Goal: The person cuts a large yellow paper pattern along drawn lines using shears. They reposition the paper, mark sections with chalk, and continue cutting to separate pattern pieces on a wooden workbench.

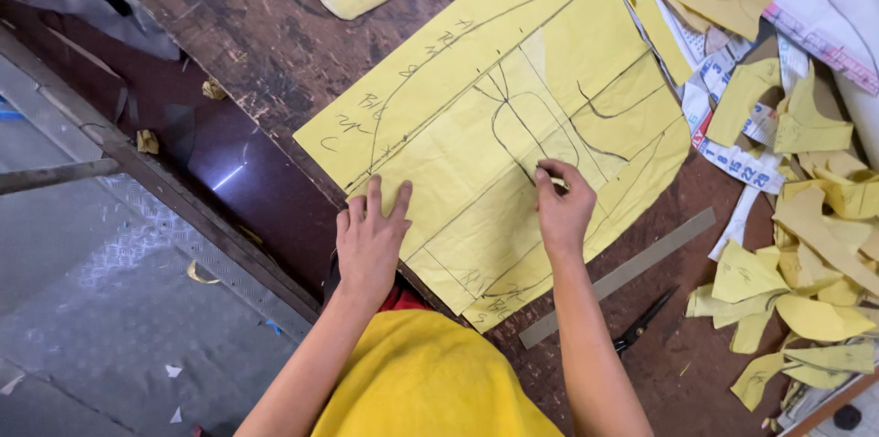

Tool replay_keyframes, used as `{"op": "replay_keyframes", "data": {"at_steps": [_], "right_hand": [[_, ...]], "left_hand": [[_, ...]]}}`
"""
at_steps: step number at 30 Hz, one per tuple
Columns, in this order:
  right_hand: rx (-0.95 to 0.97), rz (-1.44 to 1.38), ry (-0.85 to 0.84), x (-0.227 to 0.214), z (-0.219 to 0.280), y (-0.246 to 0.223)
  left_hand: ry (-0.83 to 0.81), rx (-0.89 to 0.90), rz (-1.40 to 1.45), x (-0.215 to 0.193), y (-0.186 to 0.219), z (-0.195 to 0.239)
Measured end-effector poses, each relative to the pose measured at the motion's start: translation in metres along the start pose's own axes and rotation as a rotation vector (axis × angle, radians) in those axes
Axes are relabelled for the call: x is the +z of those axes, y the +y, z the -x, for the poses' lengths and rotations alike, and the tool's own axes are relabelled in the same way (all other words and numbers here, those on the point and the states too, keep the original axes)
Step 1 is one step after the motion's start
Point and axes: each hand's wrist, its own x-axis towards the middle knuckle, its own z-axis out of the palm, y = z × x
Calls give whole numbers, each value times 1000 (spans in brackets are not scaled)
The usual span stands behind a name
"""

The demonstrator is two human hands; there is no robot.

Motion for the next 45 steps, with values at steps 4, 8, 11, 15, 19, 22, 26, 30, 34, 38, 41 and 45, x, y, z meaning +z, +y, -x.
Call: {"op": "replay_keyframes", "data": {"at_steps": [4, 8, 11, 15, 19, 22, 26, 30, 34, 38, 41, 45], "right_hand": [[-48, -121, -80, 14, -2, -7], [-27, -168, -104, 9, 22, 0], [-12, -183, -17, -4, 33, 8], [49, -123, 79, -32, 60, 28], [128, -87, 181, -60, 75, 48], [98, -115, 261, -79, 93, 75], [151, -177, 360, -93, 101, 112], [155, -167, 382, -99, 131, 144], [160, -191, 524, -88, 142, 160], [270, -196, 733, -67, 158, 160], [332, -191, 860, -49, 167, 156], [245, 309, 978, -55, 165, 162]], "left_hand": [[-35, -22, 2, -1, 0, -3], [38, -43, 123, -3, -2, -1], [190, -41, 146, -3, -3, -27], [-77, -136, 257, 5, 8, -49], [-116, -80, 322, 16, 22, -53], [-156, -120, 567, 23, 29, -35], [7, -130, 827, 11, 8, -70], [204, -40, 674, -27, -68, -152], [356, 42, 705, -63, -164, -250], [280, -219, 1103, -58, -231, -350], [220, -296, 1230, -42, -279, -403], [78, -244, 1294, 19, -276, -457]]}}
